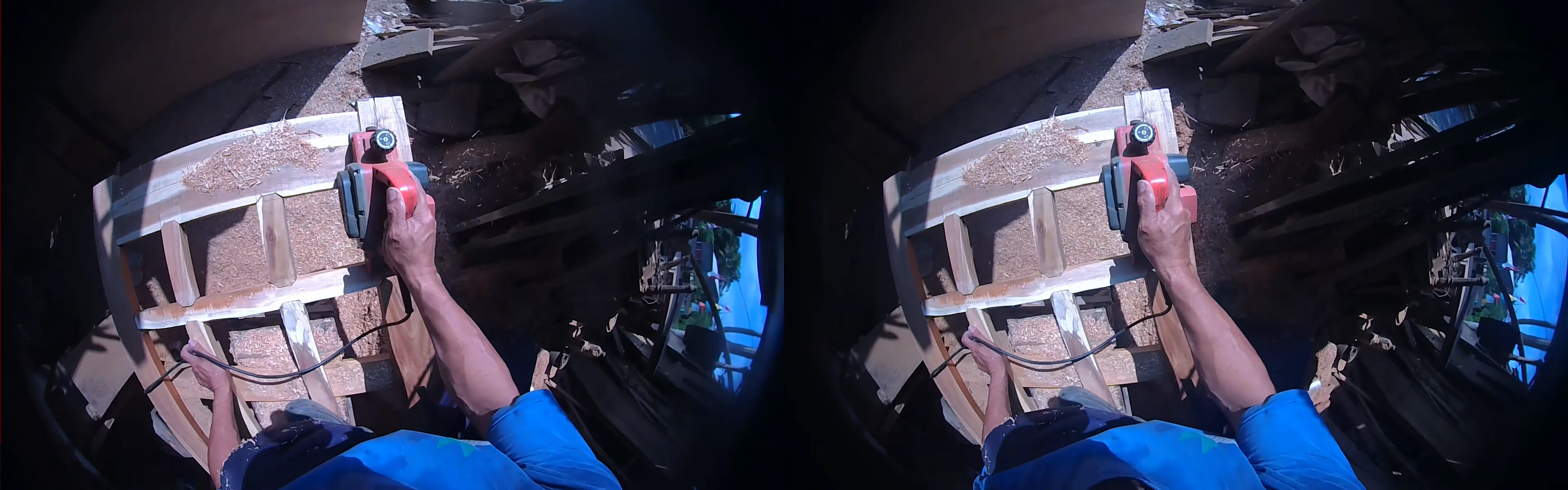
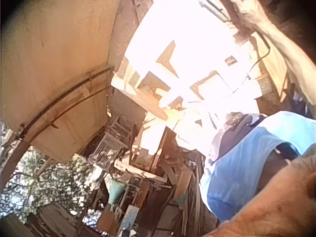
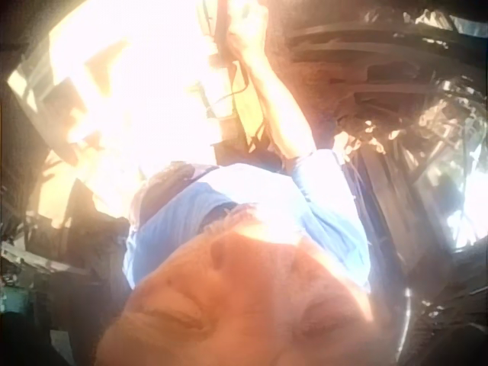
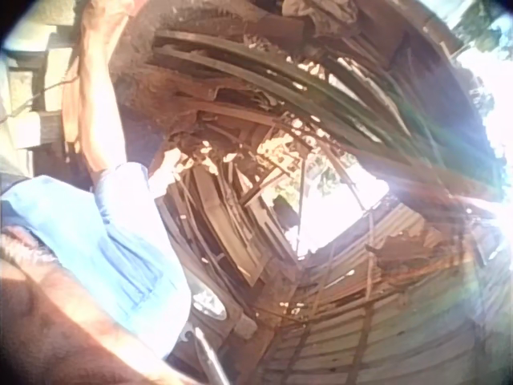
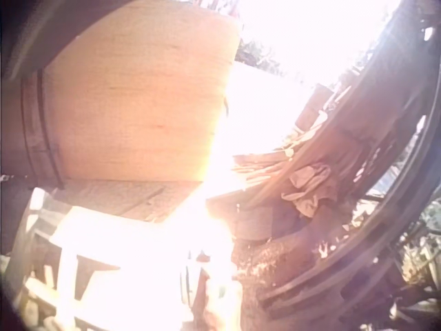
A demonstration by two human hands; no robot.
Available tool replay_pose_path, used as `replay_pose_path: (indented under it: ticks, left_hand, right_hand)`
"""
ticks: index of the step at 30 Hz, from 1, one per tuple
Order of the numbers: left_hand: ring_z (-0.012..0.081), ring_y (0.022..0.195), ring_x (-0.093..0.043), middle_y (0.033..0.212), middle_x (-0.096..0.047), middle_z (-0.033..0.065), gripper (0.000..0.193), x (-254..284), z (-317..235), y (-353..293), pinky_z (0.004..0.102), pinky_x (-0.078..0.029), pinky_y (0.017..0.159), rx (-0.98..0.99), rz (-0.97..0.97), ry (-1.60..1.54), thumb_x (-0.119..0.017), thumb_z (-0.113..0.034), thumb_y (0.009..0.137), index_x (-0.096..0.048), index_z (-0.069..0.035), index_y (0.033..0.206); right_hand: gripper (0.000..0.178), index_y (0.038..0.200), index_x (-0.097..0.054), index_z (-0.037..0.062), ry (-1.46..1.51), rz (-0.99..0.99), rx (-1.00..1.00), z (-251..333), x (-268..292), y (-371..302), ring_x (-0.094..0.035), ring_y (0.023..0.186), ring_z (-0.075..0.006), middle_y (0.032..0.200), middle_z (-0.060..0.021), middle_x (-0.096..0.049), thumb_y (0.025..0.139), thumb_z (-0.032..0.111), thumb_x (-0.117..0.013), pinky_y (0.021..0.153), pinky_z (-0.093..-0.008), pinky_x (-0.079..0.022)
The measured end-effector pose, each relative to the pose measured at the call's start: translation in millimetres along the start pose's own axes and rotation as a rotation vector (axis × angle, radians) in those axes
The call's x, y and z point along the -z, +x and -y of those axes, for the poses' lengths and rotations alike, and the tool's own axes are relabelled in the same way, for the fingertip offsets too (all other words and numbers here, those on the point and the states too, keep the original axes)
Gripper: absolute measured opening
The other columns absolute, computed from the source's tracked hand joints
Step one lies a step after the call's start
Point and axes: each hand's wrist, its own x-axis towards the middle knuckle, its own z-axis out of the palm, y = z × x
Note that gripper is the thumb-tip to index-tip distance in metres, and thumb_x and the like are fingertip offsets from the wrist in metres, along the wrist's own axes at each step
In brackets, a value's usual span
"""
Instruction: The person sands the surfaces of a wooden lattice structure using a power sander, then uses a hammer and a chisel to remove material from one of the wooden joints.
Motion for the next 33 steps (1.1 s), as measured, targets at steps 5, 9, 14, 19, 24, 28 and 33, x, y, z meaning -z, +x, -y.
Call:
replay_pose_path:
  ticks: [5,9,14,19,24,28,33]
  left_hand:
    - [0.0544,0.099,-0.059,0.103,-0.066,0.0314,0.048,2,4,0,0.0603,-0.041,0.081,0.007,-0.012,0.013,-0.028,-0.052,0.106,-0.044,-0.01,0.121]
    - [0.0548,0.097,-0.06,0.1,-0.066,0.0313,0.047,-3,6,2,0.0606,-0.041,0.08,0.021,-0.004,0.022,-0.028,-0.052,0.106,-0.043,-0.01,0.121]
    - [0.0554,0.096,-0.06,0.099,-0.066,0.0311,0.048,0,6,0,0.0614,-0.041,0.078,0.003,-0.025,0.031,-0.028,-0.053,0.106,-0.042,-0.01,0.122]
    - [0.0548,0.096,-0.061,0.101,-0.067,0.0311,0.043,-6,-5,0,0.0628,-0.042,0.077,0.087,-0.001,0.084,-0.03,-0.052,0.106,-0.041,-0.013,0.12]
    - [0.055,0.097,-0.061,0.106,-0.068,0.028,0.032,-8,4,2,0.0643,-0.041,0.076,0.018,-0.051,0.069,-0.035,-0.044,0.107,-0.04,-0.015,0.12]
    - [0.0552,0.096,-0.06,0.105,-0.067,0.0278,0.027,-7,3,0,0.0643,-0.041,0.076,0.052,-0.024,0.114,-0.037,-0.04,0.107,-0.039,-0.015,0.118]
    - [0.0549,0.095,-0.061,0.105,-0.067,0.0285,0.033,-8,8,2,0.0632,-0.042,0.076,0.027,-0.01,0.096,-0.039,-0.045,0.106,-0.039,-0.015,0.119]
  right_hand:
    - [0.055,0.139,-0.049,0.0058,0.077,0.039,0.023,7,-16,50,-0.069,0.095,-0.0442,0.103,-0.0284,-0.068,0.102,0.046,-0.05,0.081,-0.0476,-0.053]
    - [0.057,0.136,-0.051,0.0052,0.05,0.011,0.041,11,-26,86,-0.068,0.097,-0.0455,0.103,-0.0286,-0.069,0.101,0.05,-0.048,0.086,-0.0493,-0.052]
    - [0.059,0.133,-0.053,0.0021,-0.006,-0.026,0.008,31,-36,131,-0.067,0.101,-0.0468,0.104,-0.0312,-0.068,0.1,0.051,-0.049,0.089,-0.0499,-0.051]
    - [0.059,0.131,-0.057,0.0066,-0.065,-0.167,0.067,30,-36,181,-0.066,0.105,-0.0458,0.11,-0.029,-0.068,0.098,0.055,-0.051,0.089,-0.0492,-0.052]
    - [0.058,0.136,-0.048,0.0048,-0.055,-0.013,0.165,11,-26,161,-0.064,0.103,-0.0491,0.108,-0.0331,-0.066,0.1,0.05,-0.049,0.088,-0.0515,-0.05]
    - [0.051,0.136,-0.05,0.0076,-0.092,0.035,0.171,-19,1,100,-0.065,0.098,-0.0481,0.107,-0.0309,-0.066,0.101,0.044,-0.052,0.082,-0.0499,-0.052]
    - [0.048,0.134,-0.056,0.0089,-0.063,0.09,0.143,-71,70,43,-0.068,0.103,-0.0423,0.113,-0.0235,-0.067,0.099,0.041,-0.058,0.087,-0.0454,-0.054]
